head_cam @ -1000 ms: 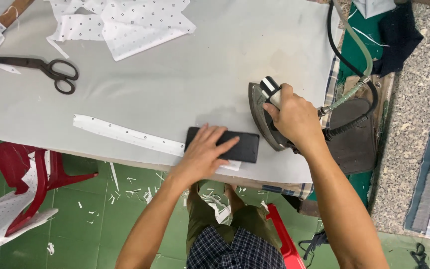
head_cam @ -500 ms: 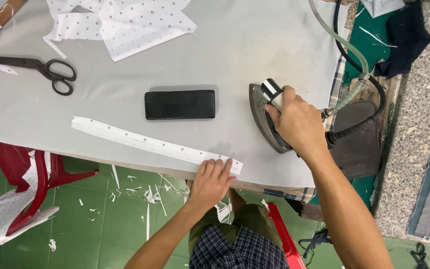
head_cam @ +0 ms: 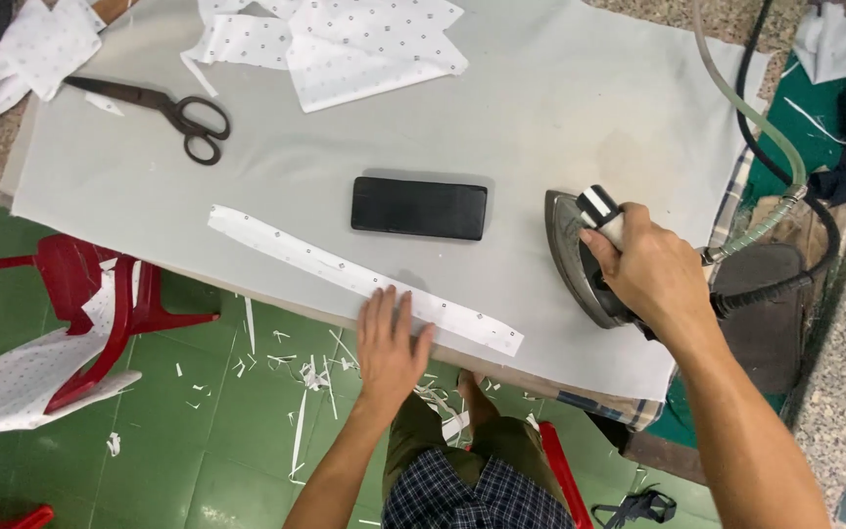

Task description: The person cuts a piece of white patterned fabric using shears, then irons a long strip of the same fabric on a work table. They use a black rectangular object to press the fabric while ironing. The person then cuts another larger piece of the patterned fabric and places the cut pieces aside.

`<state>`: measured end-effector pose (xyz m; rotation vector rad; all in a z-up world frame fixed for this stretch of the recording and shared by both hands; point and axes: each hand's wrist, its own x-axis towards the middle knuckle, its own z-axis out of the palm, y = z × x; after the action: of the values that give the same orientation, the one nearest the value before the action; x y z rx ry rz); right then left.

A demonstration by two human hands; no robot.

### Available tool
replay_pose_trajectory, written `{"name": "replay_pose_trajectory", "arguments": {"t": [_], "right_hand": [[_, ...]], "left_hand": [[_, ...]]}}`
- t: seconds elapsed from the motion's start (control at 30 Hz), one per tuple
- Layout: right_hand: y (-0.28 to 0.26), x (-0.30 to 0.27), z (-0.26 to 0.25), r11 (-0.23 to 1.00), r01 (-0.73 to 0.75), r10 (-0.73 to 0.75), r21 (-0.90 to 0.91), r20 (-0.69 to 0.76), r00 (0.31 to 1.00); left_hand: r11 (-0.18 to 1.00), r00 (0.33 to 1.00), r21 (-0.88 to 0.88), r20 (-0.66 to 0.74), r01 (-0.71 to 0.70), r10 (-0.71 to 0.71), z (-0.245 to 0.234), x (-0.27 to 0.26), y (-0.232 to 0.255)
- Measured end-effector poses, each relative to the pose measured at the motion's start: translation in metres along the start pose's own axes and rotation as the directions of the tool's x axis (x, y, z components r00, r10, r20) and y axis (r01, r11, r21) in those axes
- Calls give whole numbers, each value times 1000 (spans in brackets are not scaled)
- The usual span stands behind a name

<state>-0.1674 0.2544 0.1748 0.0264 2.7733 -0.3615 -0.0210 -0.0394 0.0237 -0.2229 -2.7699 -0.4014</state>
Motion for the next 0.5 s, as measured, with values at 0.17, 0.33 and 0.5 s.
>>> {"name": "replay_pose_trajectory", "arguments": {"t": [0.17,0.33,0.5], "right_hand": [[-3,-17,27,976,192,-182,-99,105,978],[-52,-27,41,912,392,-369,-120,174,913],[-101,-8,56,800,576,-540,-169,215,814]], "left_hand": [[998,996,23,-60,-66,67,9,-9,-20],[995,996,70,-54,-72,76,19,-13,-19],[996,992,76,-110,-55,63,35,-22,-21]]}}
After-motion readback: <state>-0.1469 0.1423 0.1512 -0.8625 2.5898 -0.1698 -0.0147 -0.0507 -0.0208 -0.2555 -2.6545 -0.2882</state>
